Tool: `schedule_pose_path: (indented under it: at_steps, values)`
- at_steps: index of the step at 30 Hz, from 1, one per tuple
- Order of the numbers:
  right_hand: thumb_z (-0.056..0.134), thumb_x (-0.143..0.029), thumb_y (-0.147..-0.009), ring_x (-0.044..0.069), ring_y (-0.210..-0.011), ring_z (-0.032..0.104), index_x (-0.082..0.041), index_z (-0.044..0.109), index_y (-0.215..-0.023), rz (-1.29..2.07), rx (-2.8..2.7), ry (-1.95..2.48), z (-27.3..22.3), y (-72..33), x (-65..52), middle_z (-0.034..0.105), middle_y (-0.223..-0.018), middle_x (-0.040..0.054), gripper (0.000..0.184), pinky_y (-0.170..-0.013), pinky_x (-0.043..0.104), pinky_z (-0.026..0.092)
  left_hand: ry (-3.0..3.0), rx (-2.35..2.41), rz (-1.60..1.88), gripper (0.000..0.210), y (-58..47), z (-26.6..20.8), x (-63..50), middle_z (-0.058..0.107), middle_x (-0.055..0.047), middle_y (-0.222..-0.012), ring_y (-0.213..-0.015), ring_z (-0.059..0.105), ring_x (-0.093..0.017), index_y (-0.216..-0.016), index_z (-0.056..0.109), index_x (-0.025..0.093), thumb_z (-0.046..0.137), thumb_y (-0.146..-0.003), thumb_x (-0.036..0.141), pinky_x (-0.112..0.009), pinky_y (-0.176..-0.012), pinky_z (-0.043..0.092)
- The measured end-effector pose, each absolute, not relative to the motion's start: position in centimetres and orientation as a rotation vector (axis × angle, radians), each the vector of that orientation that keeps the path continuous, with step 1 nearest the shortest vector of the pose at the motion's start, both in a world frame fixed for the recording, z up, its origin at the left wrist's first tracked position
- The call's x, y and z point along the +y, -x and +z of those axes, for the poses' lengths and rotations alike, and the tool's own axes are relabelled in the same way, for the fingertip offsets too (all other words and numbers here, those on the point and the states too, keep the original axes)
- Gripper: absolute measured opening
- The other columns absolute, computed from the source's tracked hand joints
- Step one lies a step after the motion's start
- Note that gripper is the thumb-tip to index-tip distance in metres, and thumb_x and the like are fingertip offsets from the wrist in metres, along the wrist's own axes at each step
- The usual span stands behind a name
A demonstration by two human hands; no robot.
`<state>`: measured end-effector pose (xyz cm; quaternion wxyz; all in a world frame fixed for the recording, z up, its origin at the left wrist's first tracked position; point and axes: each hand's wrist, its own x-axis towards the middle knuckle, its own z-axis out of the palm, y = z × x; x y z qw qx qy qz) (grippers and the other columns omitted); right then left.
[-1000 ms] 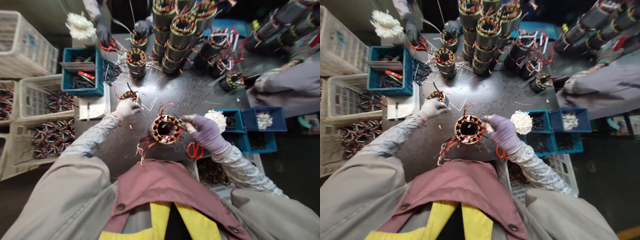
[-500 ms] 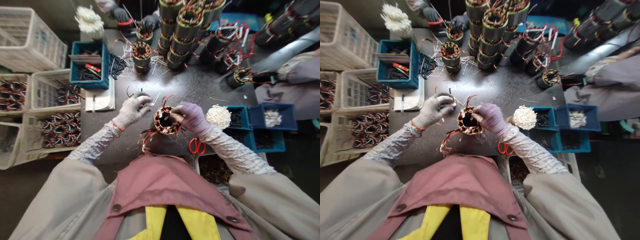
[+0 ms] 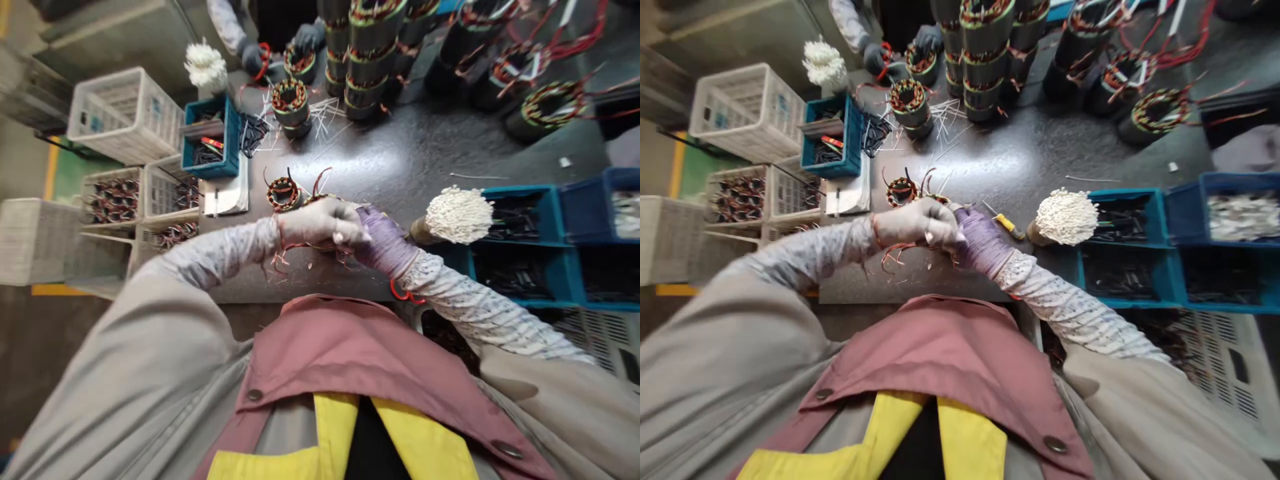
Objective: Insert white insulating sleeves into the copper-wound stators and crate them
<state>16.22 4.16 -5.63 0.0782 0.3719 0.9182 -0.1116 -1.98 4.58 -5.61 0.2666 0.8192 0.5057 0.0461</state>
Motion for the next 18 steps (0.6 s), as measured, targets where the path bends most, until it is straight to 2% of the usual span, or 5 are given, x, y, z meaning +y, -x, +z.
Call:
schedule_pose_path:
  at_steps: [3, 7, 10, 14, 18]
  values:
    - [0.062, -0.029, -0.093, 0.036, -0.128, 0.053, -0.007, 0.061, -0.135, -0.291, 2.664, -1.037, -4.8, -15.3, 4.0, 0.052, -0.148, 0.0222, 0.048, -0.106, 0.046, 0.042, -2.193, 1.319, 0.213, 0.03, 3.8, -5.8, 3.3, 0.072, -0.004, -0.077, -0.07, 0.066, -0.014, -0.096, 0.077, 0.014, 0.059, -0.091, 0.038, -0.024, -0.068, 0.053]
    - [0.06, -0.032, -0.095, 0.036, -0.13, 0.051, -0.006, 0.06, -0.136, -0.275, 2.653, -0.972, -3.6, -14.9, 3.8, 0.047, -0.153, 0.0225, 0.048, -0.105, 0.046, 0.042, -2.248, 1.389, -0.18, 0.031, 4.7, -5.7, 2.5, 0.075, -0.006, -0.096, -0.084, 0.068, -0.02, -0.105, 0.074, 0.019, 0.067, -0.081, 0.037, -0.028, -0.072, 0.049]
    - [0.057, -0.033, -0.097, 0.036, -0.131, 0.05, -0.008, 0.06, -0.137, -0.271, 2.651, -0.978, -3.5, -14.9, 3.6, 0.045, -0.155, 0.0216, 0.047, -0.103, 0.046, 0.043, -2.202, 1.385, -0.209, 0.026, 4.5, -5.7, 3.0, 0.075, -0.002, -0.095, -0.084, 0.067, -0.018, -0.103, 0.075, 0.021, 0.06, -0.082, 0.028, -0.026, -0.074, 0.047]
    - [0.053, -0.034, -0.099, 0.038, -0.131, 0.05, -0.007, 0.058, -0.139, -0.278, 2.655, -0.972, -4.0, -14.8, 3.5, 0.045, -0.154, 0.0226, 0.048, -0.1, 0.046, 0.044, -1.979, 1.432, -0.053, 0.03, 4.7, -5.7, 3.7, 0.075, -0.003, -0.093, -0.081, 0.065, -0.014, -0.103, 0.073, 0.014, 0.053, -0.081, 0.017, -0.024, -0.075, 0.048]
    - [0.056, -0.032, -0.097, 0.038, -0.13, 0.051, -0.006, 0.06, -0.137, -0.277, 2.667, -0.979, -4.2, -14.5, 3.4, 0.047, -0.152, 0.0241, 0.048, -0.098, 0.046, 0.045, -1.986, 1.312, -0.069, 0.034, 5.1, -5.2, 3.3, 0.075, -0.005, -0.103, -0.088, 0.067, -0.015, -0.114, 0.069, 0.014, 0.053, -0.087, 0.027, -0.025, -0.079, 0.05]
